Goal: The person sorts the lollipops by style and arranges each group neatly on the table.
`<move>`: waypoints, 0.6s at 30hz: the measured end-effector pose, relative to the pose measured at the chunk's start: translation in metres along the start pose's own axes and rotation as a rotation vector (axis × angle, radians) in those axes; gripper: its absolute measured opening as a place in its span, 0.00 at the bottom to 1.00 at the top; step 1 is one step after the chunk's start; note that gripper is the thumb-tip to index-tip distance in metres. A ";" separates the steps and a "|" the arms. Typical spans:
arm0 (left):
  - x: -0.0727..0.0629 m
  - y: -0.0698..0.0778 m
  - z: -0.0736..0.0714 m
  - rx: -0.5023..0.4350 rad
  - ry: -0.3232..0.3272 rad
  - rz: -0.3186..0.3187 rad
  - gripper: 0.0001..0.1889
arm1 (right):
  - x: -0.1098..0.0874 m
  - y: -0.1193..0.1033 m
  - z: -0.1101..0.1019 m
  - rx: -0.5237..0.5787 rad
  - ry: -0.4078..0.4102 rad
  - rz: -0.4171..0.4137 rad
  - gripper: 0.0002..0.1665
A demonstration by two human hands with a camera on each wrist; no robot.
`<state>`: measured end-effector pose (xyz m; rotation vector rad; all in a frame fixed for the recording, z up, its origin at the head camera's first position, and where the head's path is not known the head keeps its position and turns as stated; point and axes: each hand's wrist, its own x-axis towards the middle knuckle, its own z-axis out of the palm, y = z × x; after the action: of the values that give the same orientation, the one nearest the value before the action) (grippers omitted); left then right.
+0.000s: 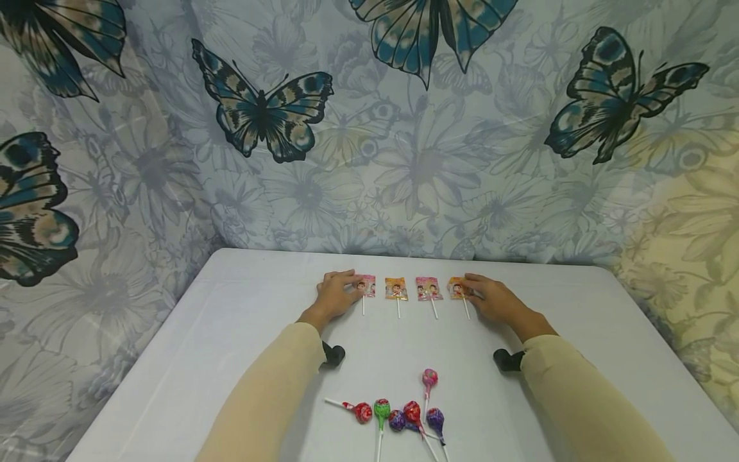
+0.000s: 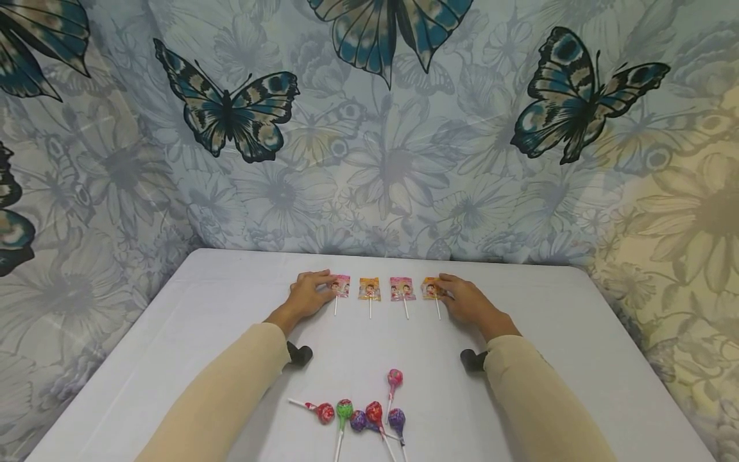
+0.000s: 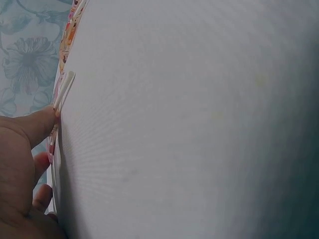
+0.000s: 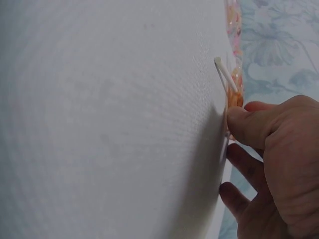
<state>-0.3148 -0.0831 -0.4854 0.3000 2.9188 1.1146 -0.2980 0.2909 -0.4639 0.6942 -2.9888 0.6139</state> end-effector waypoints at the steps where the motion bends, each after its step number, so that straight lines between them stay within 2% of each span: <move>1: 0.000 0.000 0.001 0.000 0.001 0.000 0.21 | -0.001 0.000 0.000 -0.002 0.001 0.001 0.24; 11: 0.000 0.002 0.006 -0.017 0.008 0.010 0.20 | -0.005 0.003 -0.003 -0.022 -0.023 0.032 0.25; 18: -0.001 -0.003 -0.004 -0.112 0.040 -0.015 0.23 | -0.005 -0.002 -0.006 0.019 -0.027 0.028 0.28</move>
<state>-0.3151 -0.0881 -0.4849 0.2568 2.8733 1.2904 -0.2933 0.2939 -0.4582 0.6681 -3.0264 0.6401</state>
